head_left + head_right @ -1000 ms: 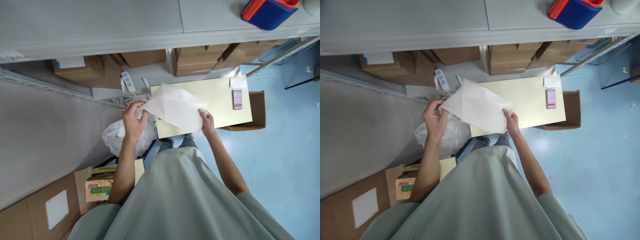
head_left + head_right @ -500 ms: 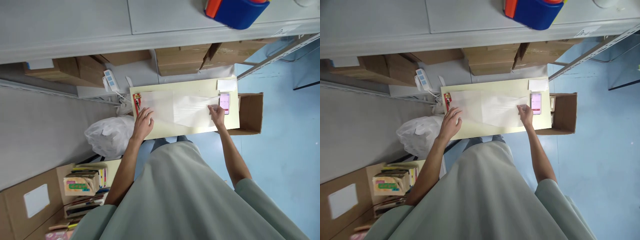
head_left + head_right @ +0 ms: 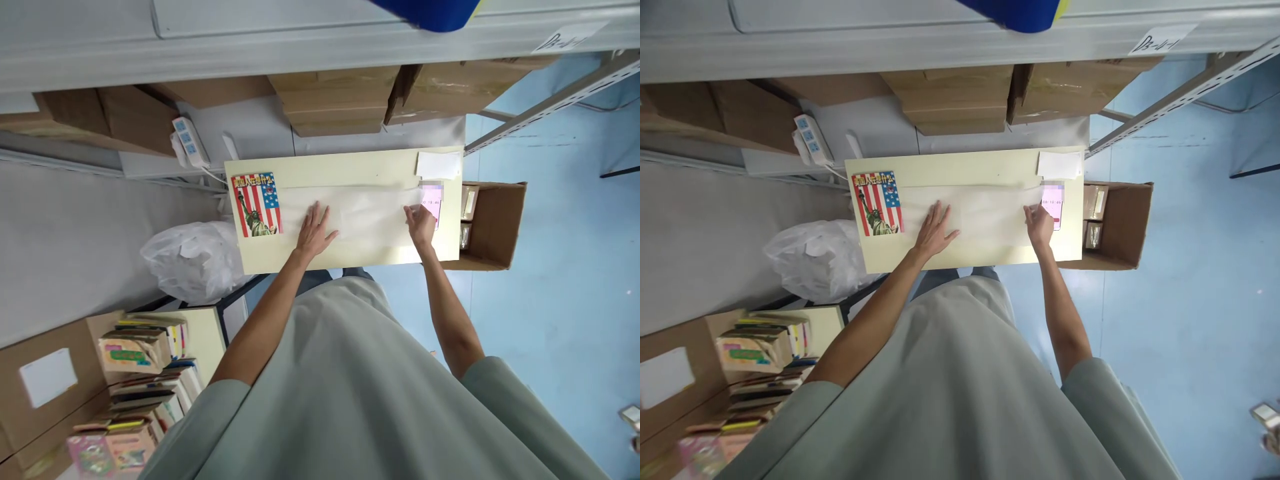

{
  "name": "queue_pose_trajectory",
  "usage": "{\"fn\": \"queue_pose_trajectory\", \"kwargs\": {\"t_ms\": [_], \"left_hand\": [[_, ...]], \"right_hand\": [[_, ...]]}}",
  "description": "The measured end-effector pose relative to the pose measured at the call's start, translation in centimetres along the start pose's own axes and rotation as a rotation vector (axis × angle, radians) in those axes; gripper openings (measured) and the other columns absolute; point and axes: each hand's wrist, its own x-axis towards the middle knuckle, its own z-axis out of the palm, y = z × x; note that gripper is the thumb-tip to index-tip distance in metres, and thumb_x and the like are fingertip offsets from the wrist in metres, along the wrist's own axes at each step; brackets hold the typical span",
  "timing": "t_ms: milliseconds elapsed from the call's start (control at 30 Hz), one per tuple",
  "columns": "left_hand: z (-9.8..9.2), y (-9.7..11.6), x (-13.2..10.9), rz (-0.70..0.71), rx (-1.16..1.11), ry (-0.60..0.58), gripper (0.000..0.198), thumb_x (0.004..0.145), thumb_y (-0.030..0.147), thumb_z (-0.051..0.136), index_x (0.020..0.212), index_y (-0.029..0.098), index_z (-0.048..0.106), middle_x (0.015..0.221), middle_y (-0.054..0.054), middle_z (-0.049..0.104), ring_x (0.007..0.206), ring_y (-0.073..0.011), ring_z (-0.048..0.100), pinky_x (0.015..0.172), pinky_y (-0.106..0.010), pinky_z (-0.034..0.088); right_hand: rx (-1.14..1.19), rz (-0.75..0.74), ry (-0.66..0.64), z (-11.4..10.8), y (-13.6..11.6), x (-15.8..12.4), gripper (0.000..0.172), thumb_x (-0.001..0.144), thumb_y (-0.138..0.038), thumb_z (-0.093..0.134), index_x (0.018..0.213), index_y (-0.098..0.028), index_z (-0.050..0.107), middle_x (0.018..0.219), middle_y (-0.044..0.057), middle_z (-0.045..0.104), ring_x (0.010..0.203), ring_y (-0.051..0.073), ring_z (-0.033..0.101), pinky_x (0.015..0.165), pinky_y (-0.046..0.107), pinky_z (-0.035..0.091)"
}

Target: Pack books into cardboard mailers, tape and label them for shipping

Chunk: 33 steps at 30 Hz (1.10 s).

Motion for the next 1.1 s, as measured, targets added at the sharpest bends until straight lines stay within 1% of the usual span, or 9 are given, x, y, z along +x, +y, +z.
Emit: {"fn": "queue_pose_trajectory", "kwargs": {"t_ms": [200,300,367,433,567,700,800,967,1100], "left_hand": [[0.9,-1.7,-0.9,-0.123,0.067,-0.003,0.099,0.1,0.053,0.07,0.177,0.011,0.022,0.185,-0.023,0.002,0.173,-0.0416,-0.003,0.137,-0.061,0.014],[0.7,-2.1,-1.4,-0.156,0.07,-0.006,0.104,0.098,0.056,0.072,0.177,0.012,0.022,0.185,-0.024,0.002,0.172,-0.0432,-0.001,0.136,-0.062,0.016],[0.7,-2.2,-1.4,-0.169,0.07,-0.009,0.108,0.096,0.06,0.074,0.177,0.013,0.021,0.185,-0.025,0.003,0.172,-0.0442,-0.001,0.136,-0.063,0.017],[0.8,-2.1,-1.2,-0.182,0.074,-0.01,0.111,0.093,0.062,0.077,0.177,0.014,0.022,0.185,-0.025,0.004,0.172,-0.0451,0.0,0.135,-0.063,0.018],[1.1,-1.9,-1.2,-0.236,0.06,0.0,0.119,0.088,0.066,0.081,0.177,0.013,0.022,0.185,-0.026,0.004,0.171,-0.0483,0.001,0.135,-0.063,0.022],[1.1,-2.2,-1.9,-0.307,0.003,0.011,0.125,0.086,0.071,0.08,0.177,0.012,0.019,0.184,-0.028,0.004,0.17,-0.0523,0.004,0.132,-0.066,0.027],[0.8,-2.6,-2.5,-0.303,-0.008,0.003,0.123,0.087,0.07,0.08,0.178,0.014,0.018,0.184,-0.027,0.003,0.17,-0.0513,0.003,0.131,-0.066,0.029],[0.6,-3.1,-2.8,-0.274,0.024,-0.012,0.113,0.092,0.056,0.08,0.178,0.016,0.018,0.185,-0.023,0.001,0.171,-0.0486,0.001,0.132,-0.066,0.026],[0.5,-3.3,-3.1,-0.217,-0.021,0.027,0.107,0.094,0.05,0.078,0.177,0.015,0.02,0.185,-0.023,0.005,0.172,-0.0461,0.003,0.135,-0.065,0.023]], "right_hand": [[-0.1,0.069,-0.011,-0.3,1.2,0.1,0.037,0.106,-0.053,0.058,0.1,-0.019,0.072,0.091,0.014,0.081,0.084,0.029,0.076,0.082,0.041,0.058],[-0.164,-0.012,0.106,0.1,0.8,-0.7,0.039,0.107,-0.045,0.055,0.13,-0.016,0.07,0.133,0.023,0.073,0.121,0.036,0.071,0.102,0.054,0.057],[-0.178,-0.157,0.127,1.3,-0.5,-1.6,0.052,0.109,-0.042,0.052,0.153,-0.016,0.057,0.16,0.025,0.054,0.149,0.038,0.053,0.119,0.061,0.047],[-0.182,-0.296,-0.018,3.5,-2.6,-2.9,0.061,0.11,-0.042,0.049,0.165,-0.016,0.046,0.172,0.023,0.04,0.163,0.037,0.036,0.129,0.063,0.037],[-0.199,-0.467,-0.367,9.4,-7.9,-5.6,0.071,0.109,-0.043,0.055,0.173,-0.019,0.037,0.185,0.016,0.021,0.173,0.036,0.012,0.135,0.062,0.025],[-0.213,-0.546,-0.526,13.4,-10.4,-6.9,0.076,0.109,-0.043,0.057,0.175,-0.015,0.033,0.187,0.015,0.006,0.174,0.032,-0.001,0.139,0.057,0.011],[-0.231,-0.518,-0.495,13.2,-8.5,-6.6,0.08,0.109,-0.047,0.058,0.176,-0.013,0.03,0.187,0.015,0.003,0.174,0.033,-0.002,0.139,0.058,0.006],[-0.317,-0.459,-0.363,9.8,-2.4,-6.5,0.082,0.11,-0.061,0.049,0.177,-0.018,0.028,0.186,0.014,0.006,0.174,0.034,0.002,0.139,0.06,0.008],[-0.404,-0.433,-0.342,8.7,-1.0,-7.3,0.081,0.111,-0.06,0.047,0.176,-0.015,0.029,0.186,0.015,0.009,0.174,0.035,0.004,0.138,0.059,0.011]]}}
